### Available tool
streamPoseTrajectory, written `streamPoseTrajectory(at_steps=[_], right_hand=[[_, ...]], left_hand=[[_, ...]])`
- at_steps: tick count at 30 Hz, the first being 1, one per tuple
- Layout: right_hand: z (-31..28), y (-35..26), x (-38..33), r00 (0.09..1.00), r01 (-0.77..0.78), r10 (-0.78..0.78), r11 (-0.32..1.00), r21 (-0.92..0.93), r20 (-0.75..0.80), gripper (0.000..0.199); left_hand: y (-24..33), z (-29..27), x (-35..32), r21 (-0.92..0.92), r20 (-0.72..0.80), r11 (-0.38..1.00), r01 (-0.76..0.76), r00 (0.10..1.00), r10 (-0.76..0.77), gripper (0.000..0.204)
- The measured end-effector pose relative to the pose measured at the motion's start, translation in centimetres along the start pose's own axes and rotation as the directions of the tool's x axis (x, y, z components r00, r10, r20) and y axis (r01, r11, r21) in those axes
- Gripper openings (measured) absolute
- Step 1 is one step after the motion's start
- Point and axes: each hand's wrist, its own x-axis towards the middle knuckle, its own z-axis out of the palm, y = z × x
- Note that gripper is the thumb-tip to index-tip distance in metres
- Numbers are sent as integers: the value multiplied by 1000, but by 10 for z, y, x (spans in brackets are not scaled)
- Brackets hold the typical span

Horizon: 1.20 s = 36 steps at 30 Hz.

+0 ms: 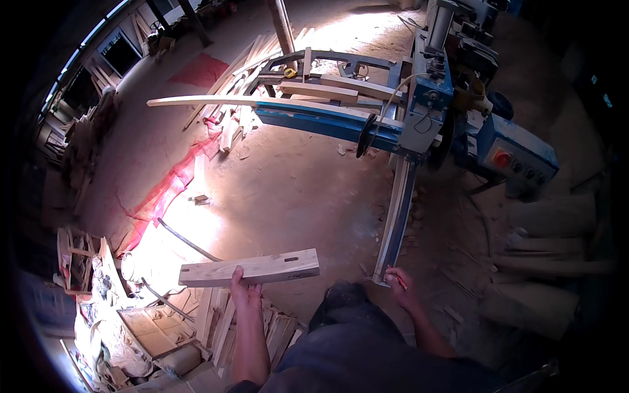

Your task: The person handles wooden planks with pre-drilled holes on a workbench, then moves to an industrial machine where they clamp a plank and mark it with a pencil.

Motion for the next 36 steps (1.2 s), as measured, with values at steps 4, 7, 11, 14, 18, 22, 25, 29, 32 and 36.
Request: streamPoseTrajectory(at_steps=[4, 7, 11, 14, 18, 22, 25, 29, 32, 36], right_hand=[[17, -17, 72, 1000, -24, 24, 1000, 13, -9, 21], [48, -45, 147, 999, 41, -41, 999, -13, 9, 20], [82, -87, 269, 951, 310, -308, 940, -142, 38, 19], [98, -136, 356, 906, 419, -421, 885, -201, 39, 19], [92, -178, 466, 809, 529, -578, 796, -294, -106, 22], [88, -196, 560, 760, 522, -629, 739, -426, -161, 28], [93, -189, 625, 735, 512, -666, 665, -544, -123, 36], [108, -179, 696, 751, 449, -657, 581, -679, -65, 41], [132, -185, 731, 788, 386, -614, 554, -737, -48, 41], [146, -173, 770, 907, 321, -421, 685, -654, 5, 35]], left_hand=[[22, 96, 44, -4, 87, 1000, -3, 996, 3, 64], [39, 153, 94, 23, 192, 999, 28, 981, -32, 63], [56, 243, 145, 9, 235, 999, -49, 971, 45, 57], [72, 292, 184, 44, 192, 997, -66, 980, 56, 52], [79, 361, 225, 40, 175, 999, -6, 985, -1, 52], [84, 428, 279, 81, 232, 997, 14, 972, -33, 54], [82, 473, 327, 112, 253, 993, 48, 964, -75, 52], [83, 522, 389, 146, 338, 979, 141, 923, -183, 55], [83, 554, 433, 178, 344, 967, 181, 909, -233, 51], [86, 588, 480, 191, 364, 949, 252, 879, -307, 50]])
